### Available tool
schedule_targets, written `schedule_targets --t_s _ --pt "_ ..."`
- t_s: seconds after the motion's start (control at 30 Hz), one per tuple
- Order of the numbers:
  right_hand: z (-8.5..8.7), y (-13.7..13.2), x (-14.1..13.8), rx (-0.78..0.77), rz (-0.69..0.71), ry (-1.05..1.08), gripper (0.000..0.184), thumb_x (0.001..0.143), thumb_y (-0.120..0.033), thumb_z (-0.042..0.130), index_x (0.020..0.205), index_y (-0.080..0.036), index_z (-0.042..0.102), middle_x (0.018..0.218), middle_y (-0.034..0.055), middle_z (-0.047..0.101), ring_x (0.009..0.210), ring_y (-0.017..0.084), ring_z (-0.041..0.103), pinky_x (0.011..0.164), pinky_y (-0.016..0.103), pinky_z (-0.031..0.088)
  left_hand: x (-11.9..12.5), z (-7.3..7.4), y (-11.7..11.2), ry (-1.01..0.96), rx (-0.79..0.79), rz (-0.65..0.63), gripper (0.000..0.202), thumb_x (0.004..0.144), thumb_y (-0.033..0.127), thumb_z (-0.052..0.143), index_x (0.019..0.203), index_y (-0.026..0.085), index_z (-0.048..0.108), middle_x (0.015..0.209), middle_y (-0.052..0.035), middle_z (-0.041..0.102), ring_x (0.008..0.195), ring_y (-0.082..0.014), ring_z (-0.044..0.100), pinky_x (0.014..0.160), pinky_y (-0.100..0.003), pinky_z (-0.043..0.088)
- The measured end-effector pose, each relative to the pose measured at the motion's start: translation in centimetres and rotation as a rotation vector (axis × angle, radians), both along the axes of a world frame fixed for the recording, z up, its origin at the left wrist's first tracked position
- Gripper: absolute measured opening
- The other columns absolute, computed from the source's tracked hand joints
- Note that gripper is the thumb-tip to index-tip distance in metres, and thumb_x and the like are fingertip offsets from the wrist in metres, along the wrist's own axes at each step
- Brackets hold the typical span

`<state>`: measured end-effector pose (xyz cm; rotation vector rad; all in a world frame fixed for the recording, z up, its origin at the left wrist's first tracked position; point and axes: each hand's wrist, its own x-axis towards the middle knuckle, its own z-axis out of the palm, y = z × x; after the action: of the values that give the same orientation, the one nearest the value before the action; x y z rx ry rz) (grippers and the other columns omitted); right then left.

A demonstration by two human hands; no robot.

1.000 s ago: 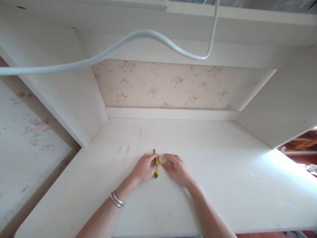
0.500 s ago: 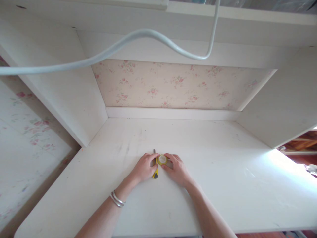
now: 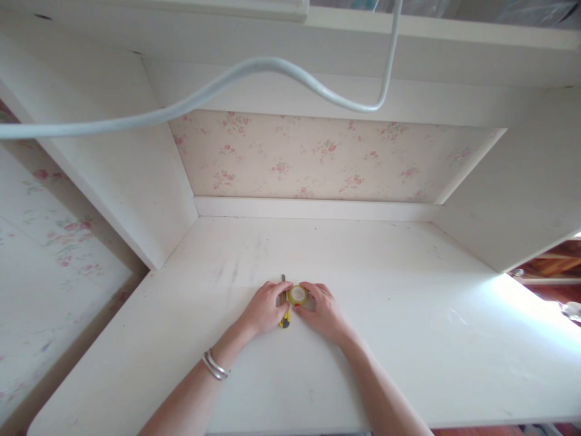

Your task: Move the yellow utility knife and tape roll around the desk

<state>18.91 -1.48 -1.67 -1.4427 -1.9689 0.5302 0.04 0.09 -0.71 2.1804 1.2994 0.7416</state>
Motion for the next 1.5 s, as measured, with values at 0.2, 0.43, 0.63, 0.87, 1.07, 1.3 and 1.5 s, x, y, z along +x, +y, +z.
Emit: schedule_targets --t_s 0.2,0.43,0.63,0.87,1.07,1.3,1.5 --pt "-0.2 -0.2 -0.2 -0.004 -0.02 0.006 0.044 0.07 -0.028 0.065 0.112 -0.025 0.055 0.104 0.0054 0.062 0.103 0.021 0.055 0.089 0.035 0.044 -0.1 -0.2 0.0 -0.008 -0.011 -0.012 0.045 0.074 0.014 0.055 0.118 0.023 0.055 0.11 -0.0025 0.063 0.104 -0.0185 0.054 0.096 -0.031 0.041" --pt "0.6 -0.3 2.0 0.023 -0.127 0.118 0.043 0.073 -0.031 0.062 0.115 -0.024 0.054 0.112 0.0067 0.059 0.1 0.02 0.057 0.085 0.035 0.047 -0.3 -0.2 0.1 -0.123 0.026 -0.033 0.041 0.075 0.012 0.053 0.114 0.021 0.055 0.12 -0.006 0.053 0.113 -0.0184 0.049 0.1 -0.031 0.039" --pt "-0.2 -0.6 12.3 0.0 -0.337 0.048 0.05 0.07 -0.04 0.062 0.117 -0.026 0.051 0.113 0.0062 0.058 0.101 0.022 0.056 0.085 0.038 0.046 -0.3 -0.6 0.3 -0.118 0.015 0.006 0.033 0.08 0.02 0.051 0.113 0.02 0.054 0.113 -0.0054 0.052 0.09 -0.0146 0.057 0.088 -0.03 0.046" --pt "-2.7 -1.8 23.4 -0.041 -0.516 -0.028 0.057 0.066 -0.047 0.062 0.118 -0.026 0.05 0.106 0.0056 0.063 0.094 0.023 0.055 0.081 0.039 0.045 -0.3 0.9 -0.4 0.151 0.085 0.202 0.02 0.083 0.035 0.048 0.075 0.018 0.057 0.077 -0.0031 0.06 0.081 -0.0177 0.056 0.077 -0.029 0.042" --pt "-3.1 -2.3 23.9 -0.039 -0.531 -0.11 0.056 0.069 -0.049 0.059 0.12 -0.029 0.05 0.109 0.0036 0.062 0.096 0.022 0.055 0.085 0.038 0.043 0.0 1.8 -2.0 0.389 0.035 0.214 0.044 0.083 0.052 0.041 0.059 0.02 0.057 0.068 -0.0059 0.065 0.072 -0.0202 0.06 0.071 -0.03 0.039" --pt "-3.0 -2.4 23.4 -0.022 -0.515 -0.107 0.055 0.069 -0.046 0.06 0.12 -0.03 0.05 0.111 0.0035 0.061 0.103 0.023 0.053 0.089 0.038 0.041 2.3 2.1 -2.5 0.501 -0.018 0.23 0.037 0.081 0.043 0.044 0.068 0.018 0.067 0.074 -0.0108 0.069 0.072 -0.0224 0.063 0.068 -0.031 0.043" --pt "-1.1 -3.4 22.0 0.028 -0.554 0.206 0.055 0.075 -0.05 0.055 0.124 -0.027 0.044 0.122 0.006 0.054 0.102 0.02 0.052 0.083 0.033 0.044 9.8 3.2 -2.6 0.438 0.016 0.114 0.044 0.082 0.046 0.04 0.079 0.015 0.071 0.078 -0.0143 0.069 0.076 -0.0255 0.065 0.067 -0.034 0.046"
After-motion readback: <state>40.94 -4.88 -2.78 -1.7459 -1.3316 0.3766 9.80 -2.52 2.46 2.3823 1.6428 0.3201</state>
